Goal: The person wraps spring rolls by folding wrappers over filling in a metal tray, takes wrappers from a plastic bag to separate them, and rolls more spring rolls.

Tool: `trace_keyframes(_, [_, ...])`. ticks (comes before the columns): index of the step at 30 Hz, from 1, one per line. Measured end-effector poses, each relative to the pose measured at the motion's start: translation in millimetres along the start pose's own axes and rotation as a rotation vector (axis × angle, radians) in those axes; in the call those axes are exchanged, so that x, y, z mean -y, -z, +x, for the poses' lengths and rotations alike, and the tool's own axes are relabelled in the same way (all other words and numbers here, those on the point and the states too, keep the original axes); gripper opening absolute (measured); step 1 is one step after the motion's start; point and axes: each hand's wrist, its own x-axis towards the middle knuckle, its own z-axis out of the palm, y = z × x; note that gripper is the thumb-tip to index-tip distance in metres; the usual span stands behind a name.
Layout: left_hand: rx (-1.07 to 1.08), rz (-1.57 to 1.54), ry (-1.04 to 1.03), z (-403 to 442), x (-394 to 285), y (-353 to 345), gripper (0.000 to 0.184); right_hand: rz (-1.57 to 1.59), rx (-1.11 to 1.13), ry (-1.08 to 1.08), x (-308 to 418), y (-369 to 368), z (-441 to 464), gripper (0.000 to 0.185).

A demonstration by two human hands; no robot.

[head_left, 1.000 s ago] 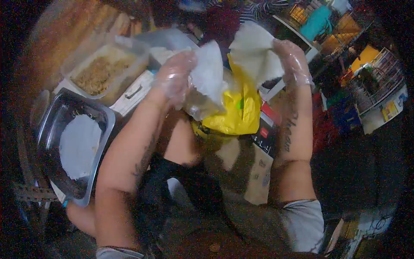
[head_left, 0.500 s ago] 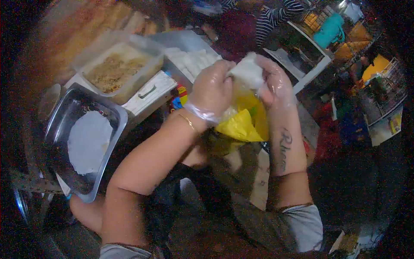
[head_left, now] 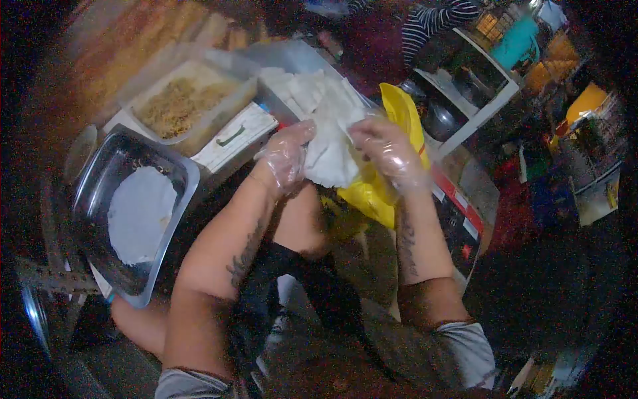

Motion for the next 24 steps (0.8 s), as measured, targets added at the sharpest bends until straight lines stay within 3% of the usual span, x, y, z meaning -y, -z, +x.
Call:
trace_keyframes(1, [-0.036, -0.042, 0.013, -1, 1, -1, 0.042, -0.200, 0.000, 0.094, -3, -8, 3, 0.026])
trace_keyframes(3, [-0.109, -0.128, 0.036, -7, 3, -7, 0.042, -0.150, 0.032, 0.127, -1, -20, 1, 0.028])
trace_keyframes(6, [-0.186, 0.185, 0.065, -29, -7, -9, 0.043, -0.240, 0.068, 0.149, 17, -24, -4, 0.032])
trace_keyframes(9, [-0.040, 0.257, -0.091, -31, 1, 3, 0.042, -0.317, 0.060, 0.160, 27, -30, -5, 0.033])
trace_keyframes(12, [-0.165, 0.365, -0.057, -33, -4, 8, 0.037, -0.306, 0.013, 0.209, 15, -38, -4, 0.032])
trace_keyframes(15, [-0.101, 0.171, -0.112, -39, -2, 6, 0.045, -0.193, -0.026, 0.149, 6, -43, -7, 0.029])
trace_keyframes(18, [-0.114, -0.124, -0.042, -53, -12, -13, 0.047, -0.109, 0.032, 0.099, 10, -42, -11, 0.027])
trace_keyframes(21, [-0.076, -0.127, -0.087, -56, -10, -12, 0.054, -0.030, 0.076, 0.058, 14, -44, -12, 0.030])
trace_keyframes(24, [-0.011, -0.169, -0.097, -51, -14, -6, 0.056, -0.193, 0.190, 0.020, 41, -41, -17, 0.034])
